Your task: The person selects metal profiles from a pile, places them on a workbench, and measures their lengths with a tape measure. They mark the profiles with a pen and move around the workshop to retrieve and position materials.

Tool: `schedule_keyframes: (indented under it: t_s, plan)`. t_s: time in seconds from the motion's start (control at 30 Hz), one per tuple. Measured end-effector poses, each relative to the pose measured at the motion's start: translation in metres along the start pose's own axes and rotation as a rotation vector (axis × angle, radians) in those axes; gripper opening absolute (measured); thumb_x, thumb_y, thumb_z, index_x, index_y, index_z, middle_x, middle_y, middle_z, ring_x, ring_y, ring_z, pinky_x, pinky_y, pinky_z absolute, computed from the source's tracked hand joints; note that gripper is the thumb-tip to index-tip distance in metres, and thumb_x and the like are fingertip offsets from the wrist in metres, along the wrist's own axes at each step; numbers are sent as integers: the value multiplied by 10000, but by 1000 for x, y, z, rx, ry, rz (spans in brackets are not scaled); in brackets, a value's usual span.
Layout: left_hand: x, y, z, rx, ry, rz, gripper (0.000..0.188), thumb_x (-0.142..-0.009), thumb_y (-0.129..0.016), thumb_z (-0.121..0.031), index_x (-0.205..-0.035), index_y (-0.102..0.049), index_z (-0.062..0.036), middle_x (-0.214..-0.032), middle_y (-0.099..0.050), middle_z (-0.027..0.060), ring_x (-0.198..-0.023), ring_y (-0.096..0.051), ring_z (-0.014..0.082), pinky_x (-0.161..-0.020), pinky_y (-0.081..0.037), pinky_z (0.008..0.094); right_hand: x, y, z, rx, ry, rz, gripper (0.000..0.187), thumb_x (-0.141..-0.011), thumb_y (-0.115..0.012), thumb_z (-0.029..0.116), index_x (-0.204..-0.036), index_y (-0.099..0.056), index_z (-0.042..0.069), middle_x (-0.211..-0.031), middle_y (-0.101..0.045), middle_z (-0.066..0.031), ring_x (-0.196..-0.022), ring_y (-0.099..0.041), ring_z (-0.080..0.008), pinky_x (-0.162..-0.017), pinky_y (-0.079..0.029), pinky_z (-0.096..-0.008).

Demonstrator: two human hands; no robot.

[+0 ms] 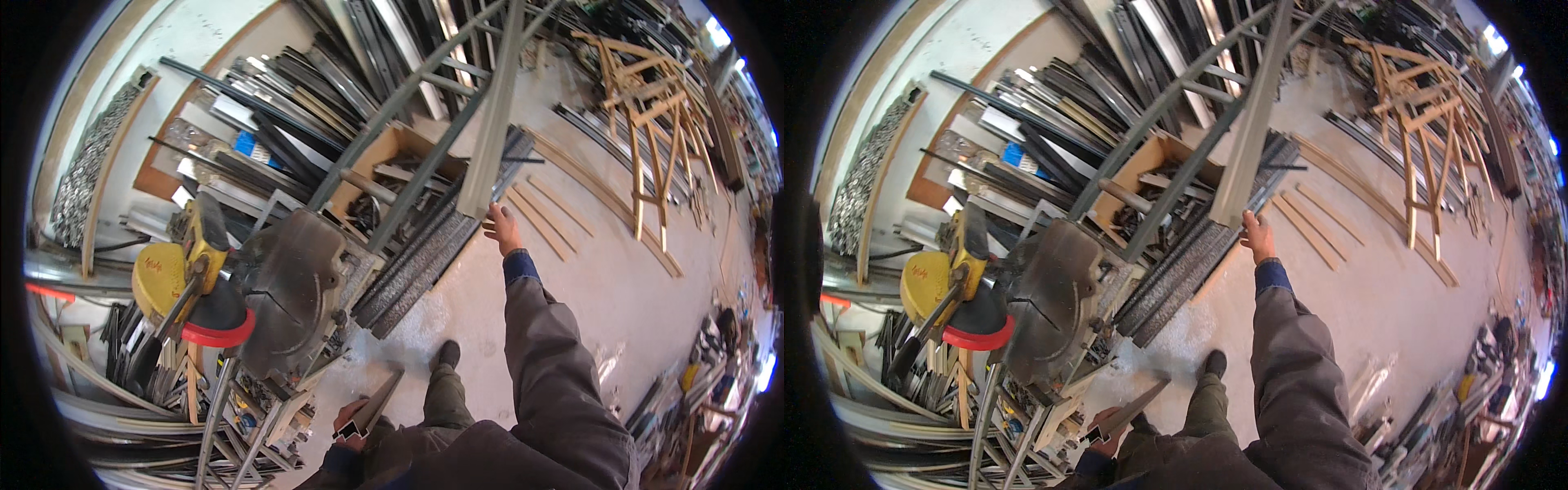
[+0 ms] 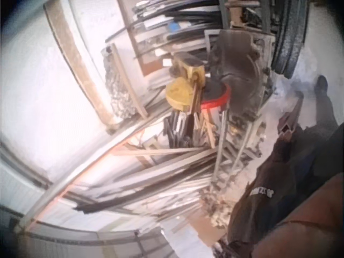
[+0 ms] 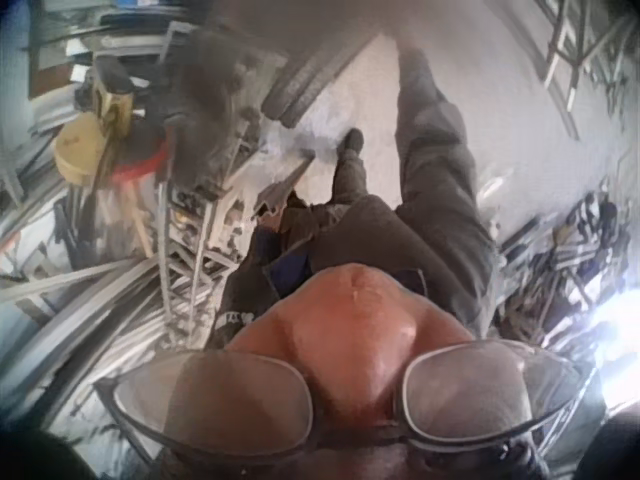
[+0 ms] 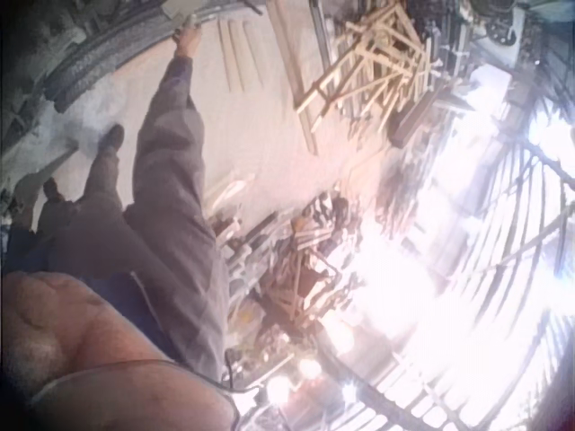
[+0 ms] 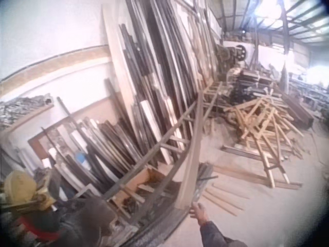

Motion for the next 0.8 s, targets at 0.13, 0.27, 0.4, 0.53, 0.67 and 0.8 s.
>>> schedule_keyframes:
  t_s: [0.13, 0.27, 0.4, 0.53, 0.67, 0.8]
  plan:
    - [-9, -5, -42, 23, -113, 24, 432, -793, -764, -68, -1211, -659, -63, -1148, -677, 142, -1113, -650, 265, -990, -506, 367, -17, -34, 1, -137, -34, 167, 452, -953, -608, 381, -1212, -565, 13, -1030, -638, -106, -782, -665, -217, -680, -589, -371]
    - [-17, 4, -71, -67, -175, 101, 373, -816, -730, -52, -1184, -670, -44, -1140, -674, 162, -1079, -660, 300, -950, -522, 390, 17, -35, -8, -269, -40, 222, 324, -940, -622, 221, -1162, -605, -13, -932, -670, -105, -693, -662, -201, -625, -592, -363]
    - [-39, 7, -103, -72, -274, 224, 313, -851, -683, -25, -1164, -671, -22, -1121, -680, 168, -1040, -672, 306, -917, -531, 384, 112, 6, -40, -181, -52, 189, 250, -889, -662, 157, -1067, -648, -19, -853, -679, -91, -675, -662, -189, -635, -589, -343]
    - [-59, 14, -82, 143, -294, 552, 442, -788, -746, -85, -1220, -666, -35, -1194, -659, 144, -1135, -638, 266, -987, -490, 366, 260, 68, -91, -139, -167, 261, 275, -857, -689, 167, -1052, -648, -21, -879, -683, -92, -728, -674, -196, -711, -588, -354]
    - [-96, 5, -129, 177, -586, 789, 434, -774, -727, -38, -1205, -677, -32, -1212, -656, 139, -1127, -645, 269, -983, -489, 370, 425, 115, -101, -162, -216, 174, 313, -835, -711, 158, -1055, -649, -56, -885, -690, -108, -730, -652, -188, -666, -541, -327]
    - [-121, -19, -148, 141, -565, 1006, 445, -765, -765, -61, -1202, -683, -32, -1177, -677, 111, -1110, -643, 236, -956, -498, 370, 583, 131, -80, -13, -217, 107, 345, -818, -710, 181, -1071, -658, -47, -904, -698, -79, -784, -649, -162, -739, -523, -313]
Point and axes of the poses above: each hand's wrist, its own x-axis away from the middle knuckle, its own y-axis out of the back of the hand, z = x × y, the point moved 2 cm from there along -x, towards the middle knuckle
